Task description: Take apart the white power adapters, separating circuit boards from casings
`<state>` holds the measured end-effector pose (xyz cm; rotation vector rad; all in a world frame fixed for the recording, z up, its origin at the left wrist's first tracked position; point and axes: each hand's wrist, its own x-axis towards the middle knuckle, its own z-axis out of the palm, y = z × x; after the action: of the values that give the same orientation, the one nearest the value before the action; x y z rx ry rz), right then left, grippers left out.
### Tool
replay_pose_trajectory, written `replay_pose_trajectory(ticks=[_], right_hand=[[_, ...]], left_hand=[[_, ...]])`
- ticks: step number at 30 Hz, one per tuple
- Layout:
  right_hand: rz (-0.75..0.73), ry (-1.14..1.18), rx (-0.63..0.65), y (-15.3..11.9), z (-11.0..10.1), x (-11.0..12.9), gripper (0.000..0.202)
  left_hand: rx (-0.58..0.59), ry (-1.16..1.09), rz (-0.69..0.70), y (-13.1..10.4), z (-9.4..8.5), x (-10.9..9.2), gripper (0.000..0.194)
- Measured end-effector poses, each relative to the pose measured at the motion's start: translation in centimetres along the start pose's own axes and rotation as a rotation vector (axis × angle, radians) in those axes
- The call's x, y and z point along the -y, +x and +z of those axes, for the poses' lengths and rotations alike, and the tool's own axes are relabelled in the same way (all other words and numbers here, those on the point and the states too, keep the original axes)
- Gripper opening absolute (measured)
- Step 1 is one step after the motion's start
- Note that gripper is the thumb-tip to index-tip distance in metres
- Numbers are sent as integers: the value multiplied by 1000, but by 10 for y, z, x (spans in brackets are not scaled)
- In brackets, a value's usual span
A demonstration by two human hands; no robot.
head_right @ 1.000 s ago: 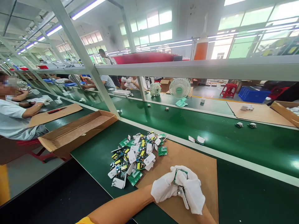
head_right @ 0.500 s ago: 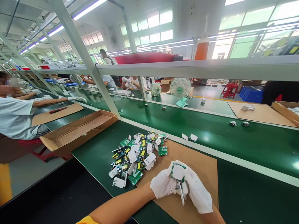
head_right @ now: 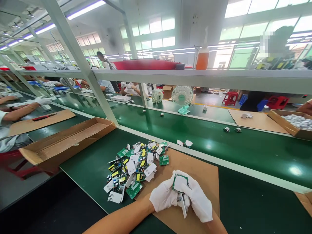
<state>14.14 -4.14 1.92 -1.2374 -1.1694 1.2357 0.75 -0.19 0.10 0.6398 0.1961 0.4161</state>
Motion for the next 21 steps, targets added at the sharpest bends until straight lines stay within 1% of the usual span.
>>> replay_pose_trajectory(ticks=[2,4,6,7,10,13,16,19,21], right_hand=[[3,-17,-10,0,-1,-2,30],[0,-29,-13,0,-1,-5,26],[-7,-38,-17,-1,0,-8,23],[-9,-42,-17,-2,0,-9,23],[-11,-52,-15,-5,2,-11,25],[-8,-63,-10,-3,4,-11,28],[-10,-93,-19,0,8,-9,44],[-17,-157,-50,2,9,-7,60],[-51,-93,17,2,6,-7,72]], left_hand=[[-32,8,47,3,-4,9,61],[-104,23,114,6,-9,19,52],[-163,39,155,9,-14,26,49],[-174,44,154,9,-15,28,49],[-145,35,99,8,-16,23,52],[-142,22,69,5,-10,15,53],[-183,23,86,4,-4,12,52],[-180,15,101,4,-3,11,52],[-160,-8,105,5,-2,8,52]])
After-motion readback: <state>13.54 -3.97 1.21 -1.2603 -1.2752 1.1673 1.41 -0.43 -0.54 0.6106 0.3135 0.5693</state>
